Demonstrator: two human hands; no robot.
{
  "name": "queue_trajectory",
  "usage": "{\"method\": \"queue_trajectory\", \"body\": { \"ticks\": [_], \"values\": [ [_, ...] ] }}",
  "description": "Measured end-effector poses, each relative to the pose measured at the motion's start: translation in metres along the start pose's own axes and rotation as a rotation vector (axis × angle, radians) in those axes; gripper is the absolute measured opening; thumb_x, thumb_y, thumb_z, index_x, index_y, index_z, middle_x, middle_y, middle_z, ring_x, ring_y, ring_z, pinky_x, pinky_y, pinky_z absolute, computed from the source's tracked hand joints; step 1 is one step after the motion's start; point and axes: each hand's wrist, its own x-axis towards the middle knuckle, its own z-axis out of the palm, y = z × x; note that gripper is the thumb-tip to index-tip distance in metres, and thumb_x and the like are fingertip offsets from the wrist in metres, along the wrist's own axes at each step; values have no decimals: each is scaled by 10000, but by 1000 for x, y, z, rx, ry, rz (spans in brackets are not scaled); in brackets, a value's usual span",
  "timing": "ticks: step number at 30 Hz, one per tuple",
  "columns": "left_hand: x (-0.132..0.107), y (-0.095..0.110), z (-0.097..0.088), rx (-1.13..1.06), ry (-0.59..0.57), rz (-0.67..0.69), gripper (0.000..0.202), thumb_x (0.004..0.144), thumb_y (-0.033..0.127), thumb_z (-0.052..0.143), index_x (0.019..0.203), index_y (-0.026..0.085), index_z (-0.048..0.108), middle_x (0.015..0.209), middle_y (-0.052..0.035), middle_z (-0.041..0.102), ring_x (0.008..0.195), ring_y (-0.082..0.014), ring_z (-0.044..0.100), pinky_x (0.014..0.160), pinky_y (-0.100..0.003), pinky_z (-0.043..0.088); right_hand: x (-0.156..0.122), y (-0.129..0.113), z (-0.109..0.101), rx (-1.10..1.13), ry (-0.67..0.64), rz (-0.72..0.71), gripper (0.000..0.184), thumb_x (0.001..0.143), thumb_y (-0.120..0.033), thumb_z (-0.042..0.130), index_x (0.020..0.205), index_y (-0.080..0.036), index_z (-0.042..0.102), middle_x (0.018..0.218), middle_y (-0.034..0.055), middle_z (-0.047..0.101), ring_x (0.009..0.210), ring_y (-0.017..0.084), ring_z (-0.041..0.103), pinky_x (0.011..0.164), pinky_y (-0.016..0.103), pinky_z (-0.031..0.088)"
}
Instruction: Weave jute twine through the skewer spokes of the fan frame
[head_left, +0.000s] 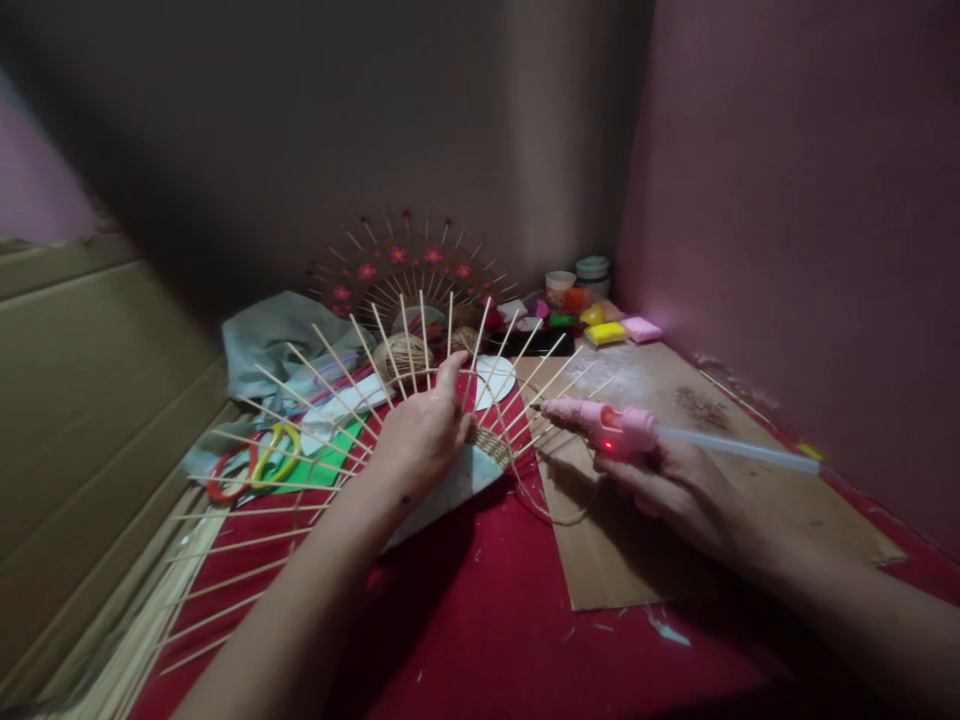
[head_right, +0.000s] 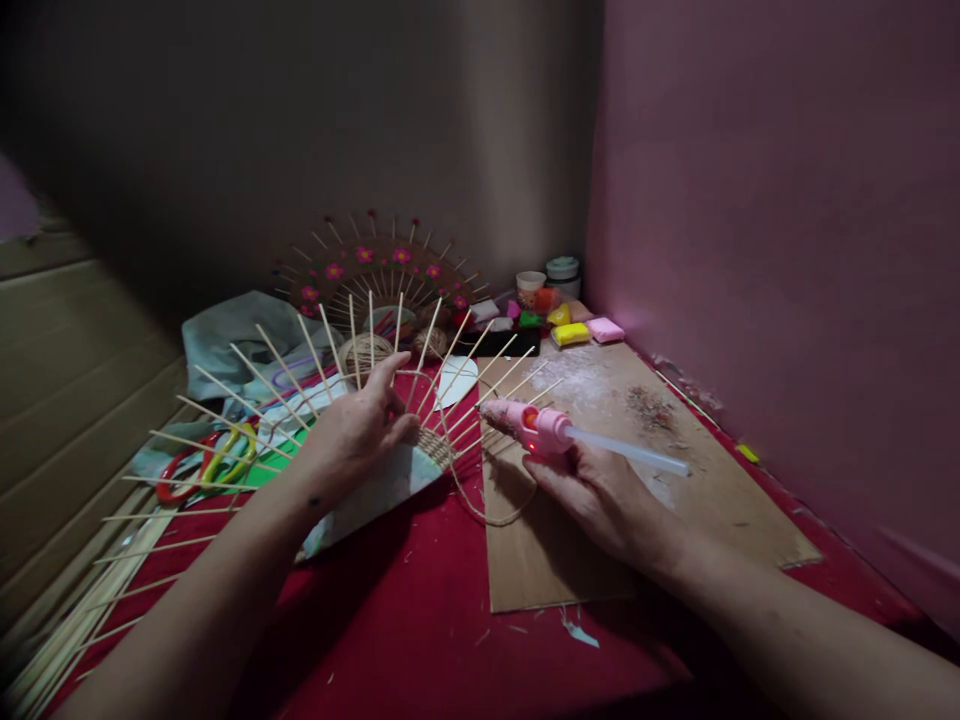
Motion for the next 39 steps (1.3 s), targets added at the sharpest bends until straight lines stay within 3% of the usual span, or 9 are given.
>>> {"method": "queue_trajectory", "body": {
  "ticks": [7, 11, 24, 39],
  "values": [
    [1, -2, 1, 42, 39, 22, 649, 780, 243, 464, 1364, 176, 189, 730, -49, 641, 700, -202, 590, 654, -306, 416, 1, -4, 0, -60, 27, 14, 474, 848, -189, 434, 1310, -291, 405, 1293, 21, 500, 1100, 247, 526, 982, 473, 387],
    [1, -1, 1, 39, 37, 22, 645, 779, 248, 459, 1362, 180, 193, 734, -46, 643, 711, -209, 596, 662, -313, 422, 1, -2, 0, -67, 27, 33, 492, 850, -195, 427, 1325, -311, 371, 1323, 9, 467, 1124, 244, 505, 931, 443, 442],
    [0, 0, -1, 39, 36, 14, 641, 780, 247, 457, 1363, 182, 200, 751, -58, 641, 713, -214, 593, 658, -315, 415, 2, 2, 1, -14, 4, -16, 494, 858, -179, 417, 1331, -309, 359, 1352, 3, 429, 1265, 233, 340, 1070, 477, 245],
    [-1, -1, 1, 66, 45, 22, 645, 783, 260, 463, 1364, 191, 192, 756, -48, 644, 708, -217, 596, 646, -313, 407, 4, -2, 0, -24, 22, -11, 459, 865, -195, 406, 1310, -305, 397, 1347, -2, 436, 1266, 233, 340, 1077, 473, 233]
  ]
}}
